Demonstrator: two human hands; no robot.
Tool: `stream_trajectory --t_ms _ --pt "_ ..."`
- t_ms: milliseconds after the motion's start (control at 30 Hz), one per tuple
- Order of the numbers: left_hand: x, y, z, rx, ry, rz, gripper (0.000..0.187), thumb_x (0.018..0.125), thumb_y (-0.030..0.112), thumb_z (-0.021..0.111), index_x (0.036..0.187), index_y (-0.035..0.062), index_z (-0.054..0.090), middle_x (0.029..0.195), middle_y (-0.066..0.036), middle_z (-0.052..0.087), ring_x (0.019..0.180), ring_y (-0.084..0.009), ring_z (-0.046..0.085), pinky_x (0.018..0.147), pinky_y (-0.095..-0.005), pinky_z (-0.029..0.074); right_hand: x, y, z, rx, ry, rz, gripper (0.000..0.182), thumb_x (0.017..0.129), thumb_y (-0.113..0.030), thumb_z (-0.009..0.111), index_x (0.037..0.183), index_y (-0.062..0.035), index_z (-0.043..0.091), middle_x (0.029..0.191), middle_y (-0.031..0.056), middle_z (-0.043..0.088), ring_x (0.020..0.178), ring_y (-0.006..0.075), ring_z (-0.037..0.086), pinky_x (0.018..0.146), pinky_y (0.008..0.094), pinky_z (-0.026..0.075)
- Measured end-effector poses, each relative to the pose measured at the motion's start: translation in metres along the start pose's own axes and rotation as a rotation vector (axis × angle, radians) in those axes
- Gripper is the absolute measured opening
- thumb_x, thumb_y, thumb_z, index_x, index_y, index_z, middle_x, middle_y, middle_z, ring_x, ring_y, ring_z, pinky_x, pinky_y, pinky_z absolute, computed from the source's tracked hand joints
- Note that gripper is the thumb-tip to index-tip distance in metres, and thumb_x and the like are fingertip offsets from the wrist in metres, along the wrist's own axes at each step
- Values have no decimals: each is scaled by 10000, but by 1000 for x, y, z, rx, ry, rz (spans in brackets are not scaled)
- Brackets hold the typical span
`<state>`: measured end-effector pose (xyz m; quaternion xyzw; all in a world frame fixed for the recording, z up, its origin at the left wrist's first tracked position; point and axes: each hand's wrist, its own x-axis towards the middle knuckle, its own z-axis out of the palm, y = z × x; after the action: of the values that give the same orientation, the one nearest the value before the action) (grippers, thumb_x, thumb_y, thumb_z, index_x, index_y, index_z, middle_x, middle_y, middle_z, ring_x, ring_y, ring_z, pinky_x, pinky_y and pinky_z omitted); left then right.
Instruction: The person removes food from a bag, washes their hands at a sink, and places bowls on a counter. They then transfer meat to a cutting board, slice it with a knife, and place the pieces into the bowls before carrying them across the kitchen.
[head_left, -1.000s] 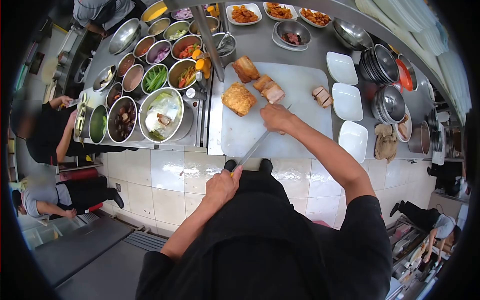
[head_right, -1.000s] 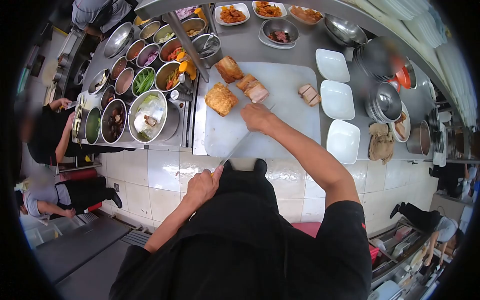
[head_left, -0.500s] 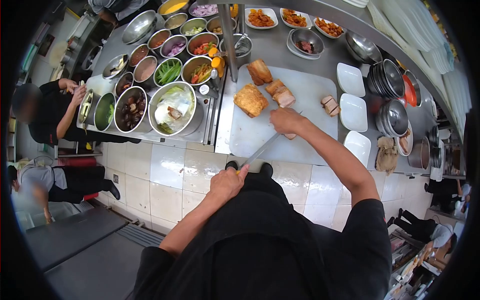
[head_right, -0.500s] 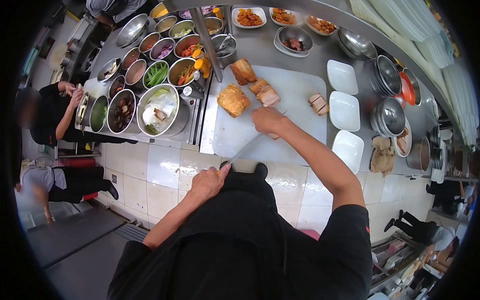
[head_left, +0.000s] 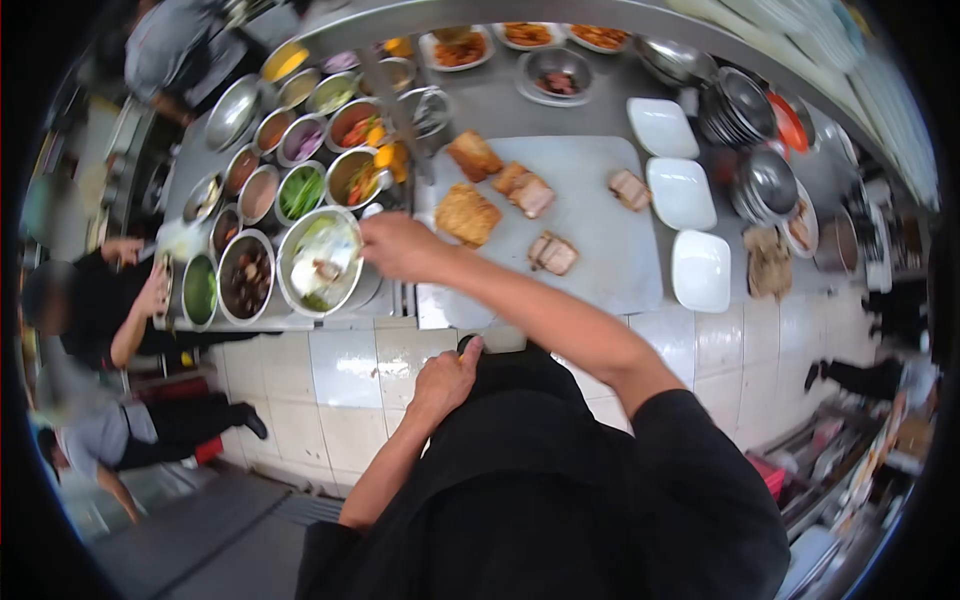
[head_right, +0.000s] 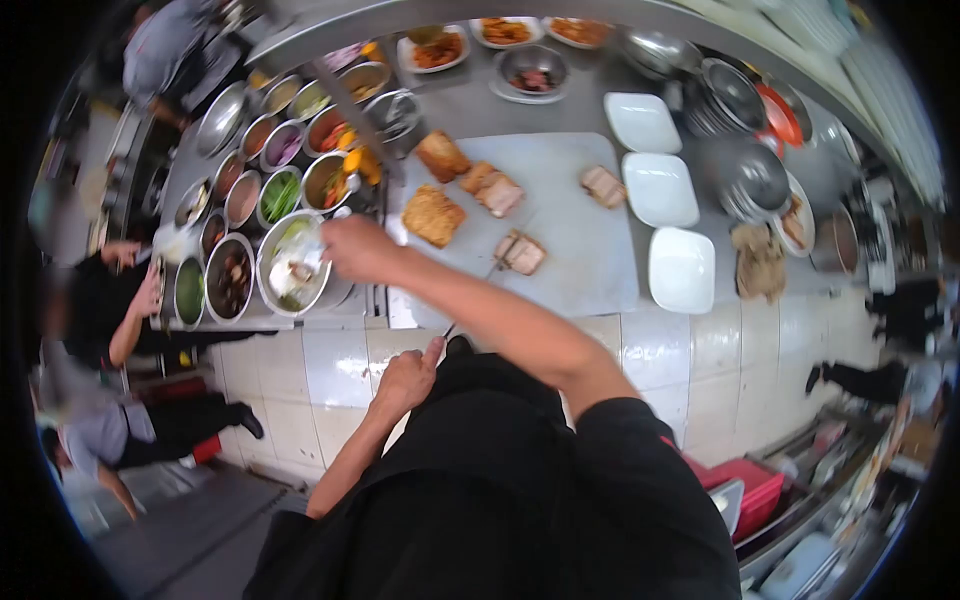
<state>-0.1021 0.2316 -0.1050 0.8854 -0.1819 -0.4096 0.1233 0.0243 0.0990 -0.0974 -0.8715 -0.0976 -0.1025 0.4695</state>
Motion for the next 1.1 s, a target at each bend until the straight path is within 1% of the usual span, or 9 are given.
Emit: stream_trajectory --t_ms 100,233,333,400,433,533,733,933,1100 --pt "5 -2 -1 -29 -15 5 833 938 630 269 944 -108 655 957 -383 602 1002 -502 573 915 -506 427 -12 -8 8 -68 66 24 362 810 -101 616 1161 -26 569 1167 151 570 1099 342 525 936 413 437" --pt "5 -7 -2 -103 -13 6 860 927 649 282 841 -119 658 896 -382 602 957 -504 586 877 -502 440 -78 -5 -29 81 582 -14 283 818 -73 644 1097 -48 602 1095 137 591 1054 328 539 920 399 430" --pt "2 -10 -1 -142 7 7 841 931 636 303 829 -125 649 856 -376 604 910 -503 596 848 -504 447 -152 30 -66 -210 910 209 287 780 -36 659 1059 -60 602 1056 125 599 1015 307 553 864 378 451" --pt "0 -17 -1 -210 48 38 819 931 626 331 807 -122 641 826 -364 608 875 -500 599 821 -504 451 -199 45 -88 -233 819 566 471 731 -84 711 1173 -62 549 1145 132 563 1081 319 517 908 391 441" --pt "-4 -21 -3 -202 46 38 819 931 626 331 807 -122 641 826 -364 608 875 -500 599 821 -504 451 -209 45 -92 -229 825 570 471 731 -84 711 1173 -62 549 1145 132 563 1081 319 517 908 391 441" --pt "-16 -44 -13 -135 94 -43 811 926 630 346 775 -113 635 798 -347 613 848 -494 603 796 -496 456 -224 44 -94 -358 548 767 784 665 -173 783 1338 -27 407 1258 147 487 1173 345 438 995 420 403" --pt "-36 -47 -31 24 46 -121 832 922 645 335 754 -113 632 790 -348 611 832 -488 604 785 -499 459 -215 55 -84 -269 479 723 734 645 -143 805 1292 -30 476 1235 164 499 1130 356 449 978 412 409" --pt "-25 -29 -32 10 -22 -74 838 930 637 317 723 -112 628 783 -356 604 835 -487 603 787 -495 459 -220 77 -78 -206 603 635 630 626 -75 790 1215 -61 566 1194 169 525 1104 353 467 959 413 422" --pt "6 8 -18 8 -52 36 832 934 632 305 758 -105 648 788 -359 600 855 -486 601 817 -487 452 -248 87 -132 -312 666 645 578 627 -53 773 1178 -65 598 1169 178 548 1092 364 489 962 414 422"
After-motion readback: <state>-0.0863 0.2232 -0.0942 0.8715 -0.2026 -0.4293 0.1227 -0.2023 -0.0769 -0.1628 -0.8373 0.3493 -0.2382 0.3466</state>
